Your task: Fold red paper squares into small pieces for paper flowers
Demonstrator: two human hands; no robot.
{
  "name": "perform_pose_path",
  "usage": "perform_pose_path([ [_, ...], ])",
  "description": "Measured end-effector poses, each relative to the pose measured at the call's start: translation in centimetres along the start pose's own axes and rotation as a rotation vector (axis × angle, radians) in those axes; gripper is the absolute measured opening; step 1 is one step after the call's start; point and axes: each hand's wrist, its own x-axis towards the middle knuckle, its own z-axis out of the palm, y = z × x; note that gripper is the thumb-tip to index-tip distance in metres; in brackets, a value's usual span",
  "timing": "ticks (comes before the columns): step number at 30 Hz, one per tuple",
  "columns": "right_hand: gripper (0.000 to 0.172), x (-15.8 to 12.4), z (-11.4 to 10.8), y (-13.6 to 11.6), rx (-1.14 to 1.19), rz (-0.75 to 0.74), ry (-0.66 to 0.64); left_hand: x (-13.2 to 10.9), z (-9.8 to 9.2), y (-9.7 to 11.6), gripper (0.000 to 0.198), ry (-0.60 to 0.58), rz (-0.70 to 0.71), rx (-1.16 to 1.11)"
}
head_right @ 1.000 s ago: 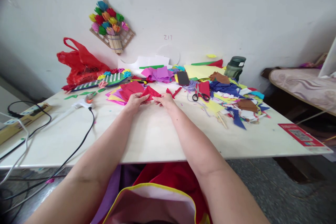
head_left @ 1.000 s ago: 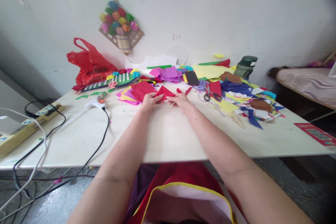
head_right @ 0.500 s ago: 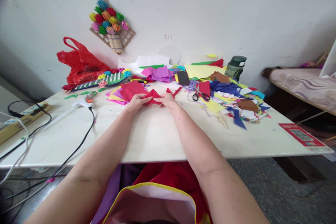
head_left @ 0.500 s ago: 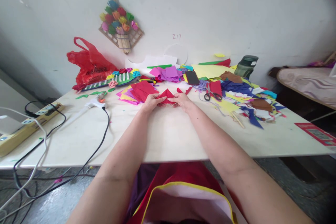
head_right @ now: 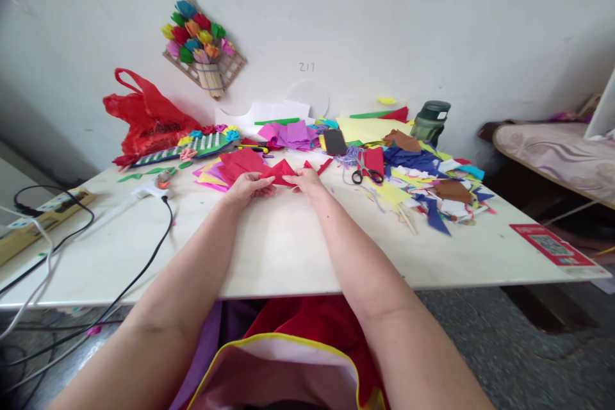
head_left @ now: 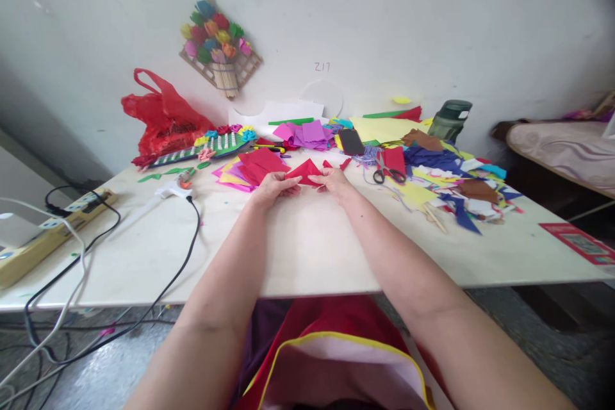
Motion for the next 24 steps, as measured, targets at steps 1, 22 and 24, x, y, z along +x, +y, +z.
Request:
perform_pose_path([
  [1, 0.024, 0.02, -0.02, 0.0, 0.001, -0.006, 0.004, 0.1, -0.12, -0.09, 0.041, 0.012, -0.007, -0.021],
  [22, 0.025, 0.32, 0.01, 0.42, 0.013, -0.033, 0.031, 0.54, -0.61, -0.28, 0.013, 0.056, -0.113, -0.127],
  [24, 0.024, 0.38, -0.02, 0.46, 0.012, -0.038, 0.032, 0.62, -0.71, -0.27, 0.014, 0.076, -0.123, -0.152],
])
